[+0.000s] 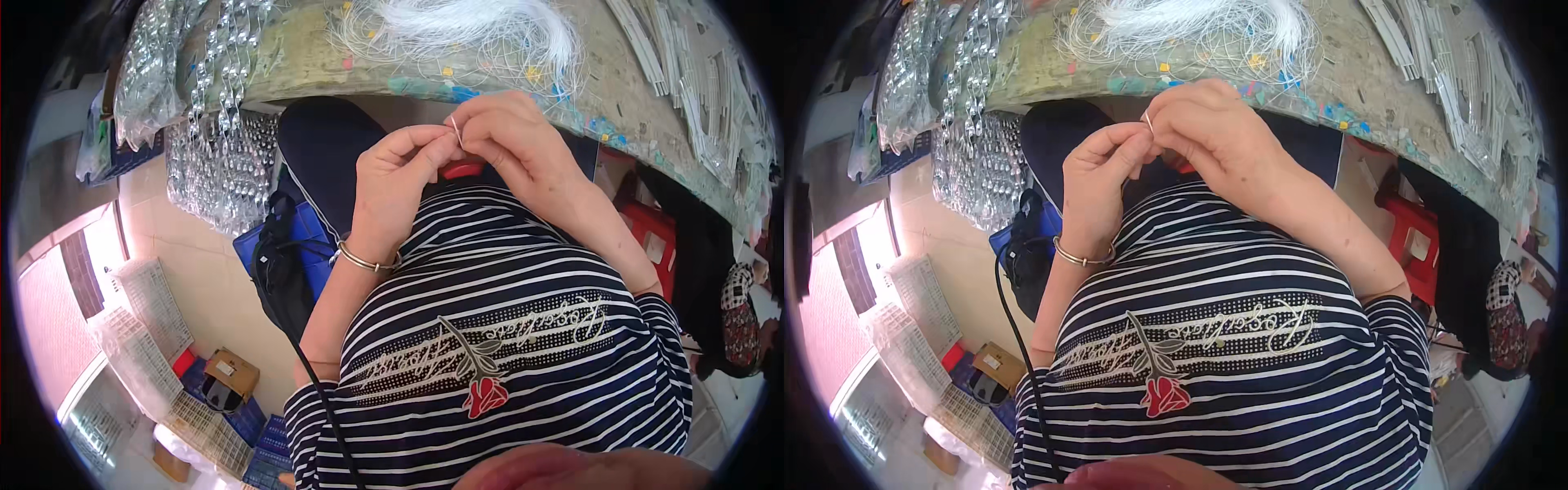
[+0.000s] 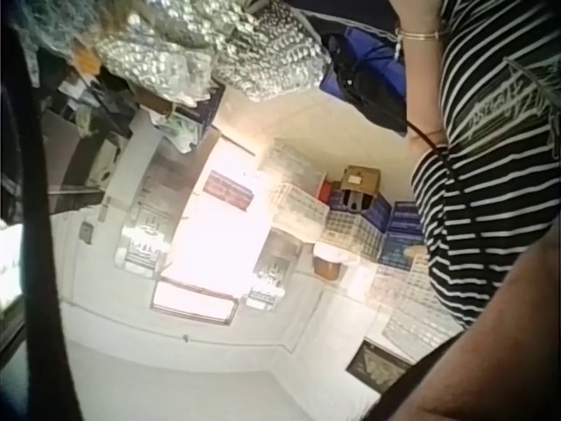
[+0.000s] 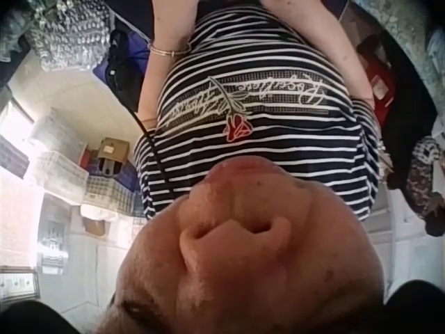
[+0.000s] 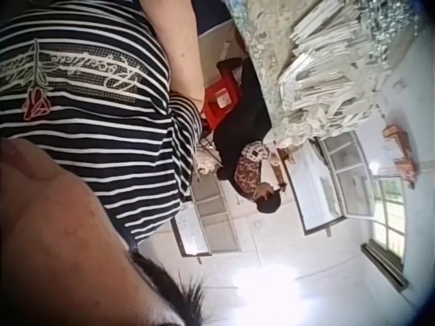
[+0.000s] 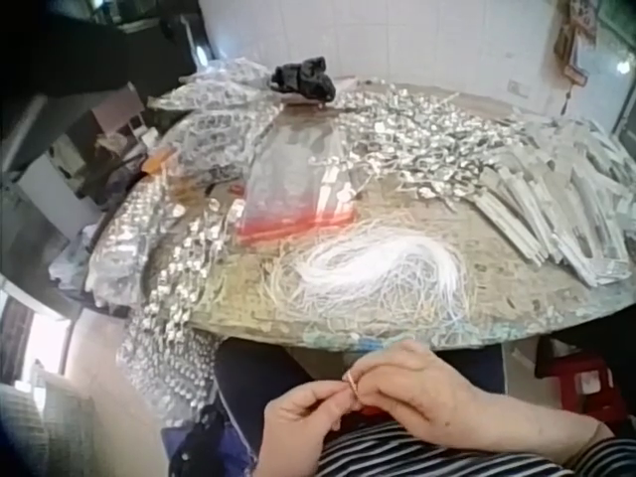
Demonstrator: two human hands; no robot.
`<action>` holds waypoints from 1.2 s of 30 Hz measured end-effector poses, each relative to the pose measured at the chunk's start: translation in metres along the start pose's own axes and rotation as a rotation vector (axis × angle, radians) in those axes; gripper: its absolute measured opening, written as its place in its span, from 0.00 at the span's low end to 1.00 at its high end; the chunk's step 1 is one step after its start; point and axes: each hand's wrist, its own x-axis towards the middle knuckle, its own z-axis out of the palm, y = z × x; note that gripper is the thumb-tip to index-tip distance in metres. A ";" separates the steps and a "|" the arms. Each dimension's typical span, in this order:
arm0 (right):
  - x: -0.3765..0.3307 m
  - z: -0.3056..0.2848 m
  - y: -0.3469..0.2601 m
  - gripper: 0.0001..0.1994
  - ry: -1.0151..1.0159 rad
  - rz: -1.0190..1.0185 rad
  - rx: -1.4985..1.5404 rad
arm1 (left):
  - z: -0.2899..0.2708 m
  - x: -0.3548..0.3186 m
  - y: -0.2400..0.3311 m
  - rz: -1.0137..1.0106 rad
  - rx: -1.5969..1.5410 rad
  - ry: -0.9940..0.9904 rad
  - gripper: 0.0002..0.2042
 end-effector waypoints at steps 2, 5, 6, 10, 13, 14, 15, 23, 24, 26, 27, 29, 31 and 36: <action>0.003 0.000 -0.005 0.03 -0.049 -0.028 -0.098 | -0.006 0.003 -0.004 -0.012 -0.080 -0.037 0.08; 0.001 0.008 -0.005 0.04 -0.007 -0.040 -0.122 | -0.005 0.004 -0.003 -0.030 -0.154 -0.061 0.08; 0.001 0.008 -0.005 0.04 -0.008 -0.041 -0.121 | -0.004 0.004 -0.002 -0.035 -0.147 -0.045 0.08; 0.002 0.009 -0.003 0.04 -0.023 -0.035 -0.091 | -0.009 0.004 -0.003 -0.048 -0.175 -0.077 0.07; 0.003 0.009 -0.004 0.03 -0.032 -0.021 -0.089 | -0.011 0.005 -0.004 -0.067 -0.187 -0.074 0.07; 0.003 0.009 -0.004 0.03 -0.036 -0.015 -0.090 | -0.011 0.005 -0.004 -0.079 -0.202 -0.080 0.07; 0.003 0.009 -0.004 0.03 -0.036 -0.015 -0.089 | -0.012 0.006 -0.004 -0.091 -0.217 -0.085 0.07; -0.002 0.011 -0.002 0.02 0.069 0.112 -0.012 | -0.001 0.002 -0.001 0.078 -0.086 0.002 0.05; -0.004 0.011 0.001 0.02 0.070 0.114 -0.011 | -0.001 0.001 -0.001 0.109 -0.063 0.012 0.05; -0.008 0.011 0.008 0.02 0.022 0.280 0.297 | 0.001 0.001 -0.003 0.161 -0.009 0.022 0.05; -0.009 0.013 0.010 0.04 0.027 0.330 0.366 | 0.002 0.001 -0.005 0.214 0.043 0.033 0.04; -0.007 0.013 0.012 0.04 0.011 0.423 0.478 | 0.000 0.001 -0.005 0.201 0.076 0.009 0.05; -0.006 0.013 0.014 0.04 -0.005 0.516 0.589 | -0.001 0.001 -0.005 0.188 0.109 -0.015 0.05; 0.001 0.015 0.011 0.05 -0.026 0.478 0.696 | 0.000 0.001 -0.004 0.005 0.001 -0.054 0.05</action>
